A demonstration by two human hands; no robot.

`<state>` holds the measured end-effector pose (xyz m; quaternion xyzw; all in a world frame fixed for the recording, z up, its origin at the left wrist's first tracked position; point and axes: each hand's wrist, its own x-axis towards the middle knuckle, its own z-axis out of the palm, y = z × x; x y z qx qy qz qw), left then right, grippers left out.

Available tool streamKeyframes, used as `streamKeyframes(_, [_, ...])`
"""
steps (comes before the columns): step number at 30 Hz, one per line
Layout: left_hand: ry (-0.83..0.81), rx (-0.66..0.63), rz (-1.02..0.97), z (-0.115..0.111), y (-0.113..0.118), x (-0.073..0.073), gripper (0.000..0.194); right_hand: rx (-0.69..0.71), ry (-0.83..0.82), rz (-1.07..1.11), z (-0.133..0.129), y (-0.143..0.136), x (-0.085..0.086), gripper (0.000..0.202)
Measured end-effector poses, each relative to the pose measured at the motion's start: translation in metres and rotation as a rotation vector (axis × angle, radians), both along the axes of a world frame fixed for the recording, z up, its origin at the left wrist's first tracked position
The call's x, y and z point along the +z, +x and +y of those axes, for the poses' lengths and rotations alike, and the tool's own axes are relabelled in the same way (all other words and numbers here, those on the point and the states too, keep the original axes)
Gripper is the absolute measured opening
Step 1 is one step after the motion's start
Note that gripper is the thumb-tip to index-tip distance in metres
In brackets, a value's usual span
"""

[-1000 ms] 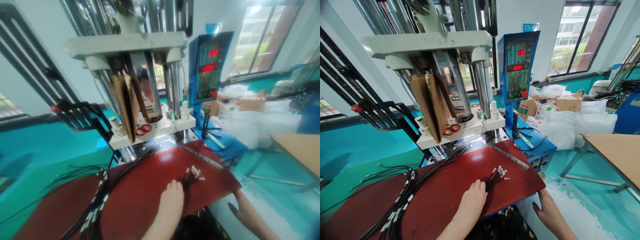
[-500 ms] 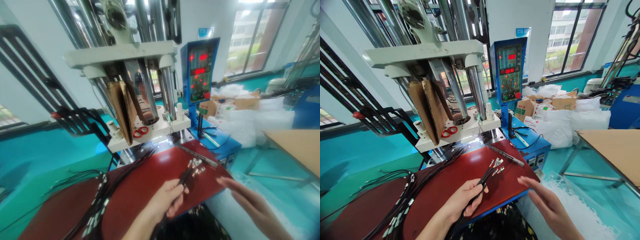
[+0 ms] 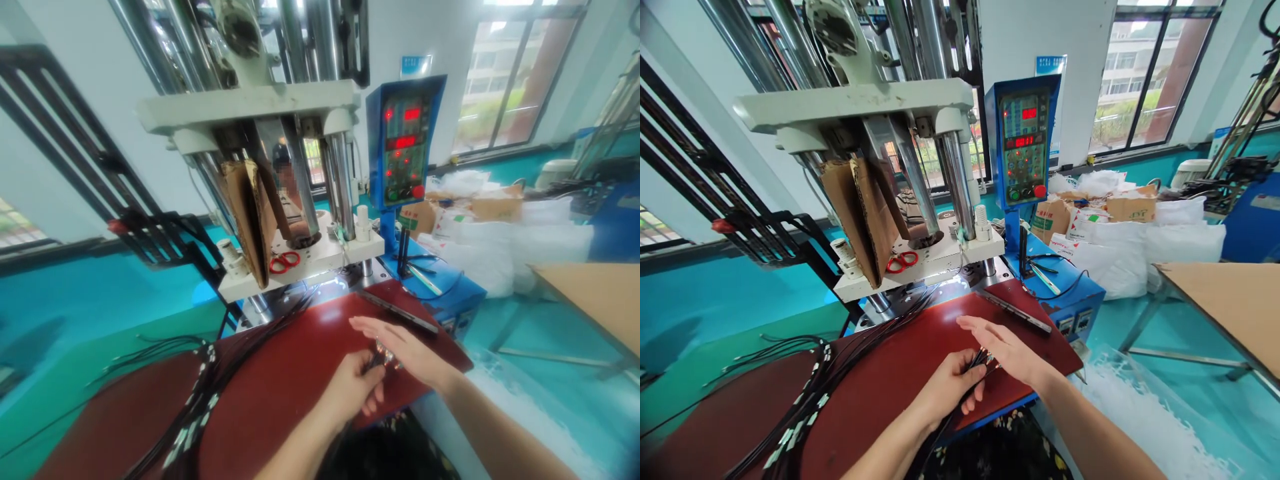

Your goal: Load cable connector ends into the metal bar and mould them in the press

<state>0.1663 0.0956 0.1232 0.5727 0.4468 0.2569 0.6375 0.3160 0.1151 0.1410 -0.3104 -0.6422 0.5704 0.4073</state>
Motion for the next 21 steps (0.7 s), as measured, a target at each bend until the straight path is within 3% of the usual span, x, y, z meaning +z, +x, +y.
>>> streamKeyframes(5, [-0.108,-0.122,-0.086,0.012,0.014,0.005,0.02,-0.144,0.013,0.04,0.007,0.003,-0.002,0.039])
streamKeyframes(10, [-0.088,-0.083,-0.215,0.018,0.025,0.0,0.023,0.074,-0.231,-0.108,0.006,0.005,0.002,0.044])
streamKeyframes(13, [-0.051,-0.021,-0.204,0.019,0.029,-0.009,0.022,0.111,-0.26,-0.104,0.008,0.002,0.0,0.043])
streamKeyframes(17, [-0.027,0.086,-0.207,0.017,0.025,-0.025,0.02,0.008,-0.023,-0.246,0.024,0.01,-0.008,0.04])
streamKeyframes(21, [0.051,0.272,-0.107,0.014,0.01,-0.034,0.016,-0.352,0.417,-1.004,0.043,0.04,-0.029,0.042])
